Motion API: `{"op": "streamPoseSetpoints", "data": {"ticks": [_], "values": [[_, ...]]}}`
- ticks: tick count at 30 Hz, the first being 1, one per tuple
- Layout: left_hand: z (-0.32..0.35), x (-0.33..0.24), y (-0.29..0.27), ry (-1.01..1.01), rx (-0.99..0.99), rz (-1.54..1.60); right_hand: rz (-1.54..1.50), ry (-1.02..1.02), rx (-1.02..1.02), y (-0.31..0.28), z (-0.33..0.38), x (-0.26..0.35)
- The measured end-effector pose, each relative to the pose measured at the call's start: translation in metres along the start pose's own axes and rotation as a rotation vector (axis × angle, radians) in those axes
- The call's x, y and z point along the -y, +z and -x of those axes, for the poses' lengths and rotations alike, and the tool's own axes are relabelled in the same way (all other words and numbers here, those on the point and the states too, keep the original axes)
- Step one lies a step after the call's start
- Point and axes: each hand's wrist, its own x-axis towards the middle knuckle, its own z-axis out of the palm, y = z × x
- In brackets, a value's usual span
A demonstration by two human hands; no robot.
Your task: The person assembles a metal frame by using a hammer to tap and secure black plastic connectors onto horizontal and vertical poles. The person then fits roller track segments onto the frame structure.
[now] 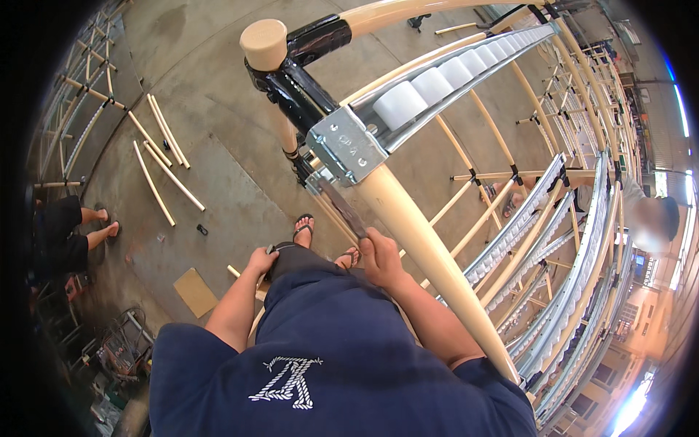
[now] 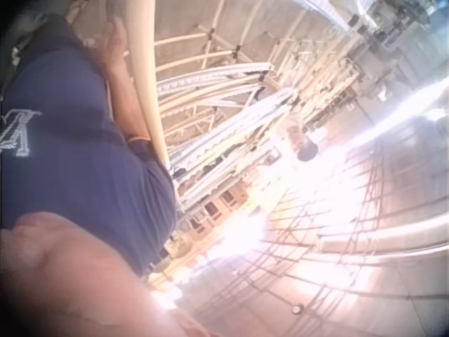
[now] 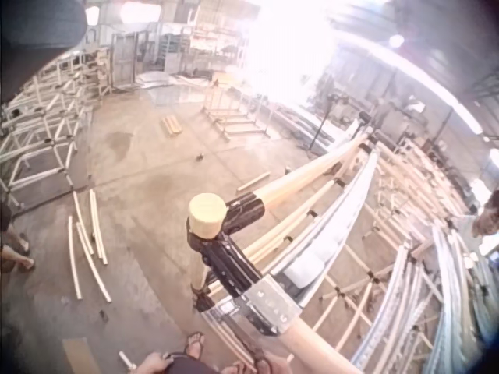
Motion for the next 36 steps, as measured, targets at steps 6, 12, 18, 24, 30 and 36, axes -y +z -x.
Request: {"op": "streamPoseSetpoints", "data": {"ticks": [6, 12, 18, 24, 30, 36], "values": [[-0.006, 0.001, -0.003, 0.055, -0.003, -0.044, 0.104, 0.086, 0.022, 0.003, 0.002, 0.003], [-0.007, -0.012, -0.012, 0.019, 0.022, -0.005, -0.080, 0.136, 0.019, 0.001, 0.010, 0.002], [-0.036, -0.002, -0.015, 0.054, -0.015, -0.095, -0.391, 0.154, -0.128, 0.006, 0.011, 0.012], [-0.056, 0.002, -0.019, 0.098, -0.079, -0.029, -0.047, 0.275, 0.072, 0.004, -0.001, 0.014], [-0.050, -0.015, -0.029, -0.054, 0.059, -0.002, -0.104, 0.133, 0.006, 0.013, 0.012, -0.002], [-0.074, 0.011, -0.005, 0.076, 0.030, -0.030, -0.367, 0.239, 0.019, 0.008, -0.002, 0.030]]}}
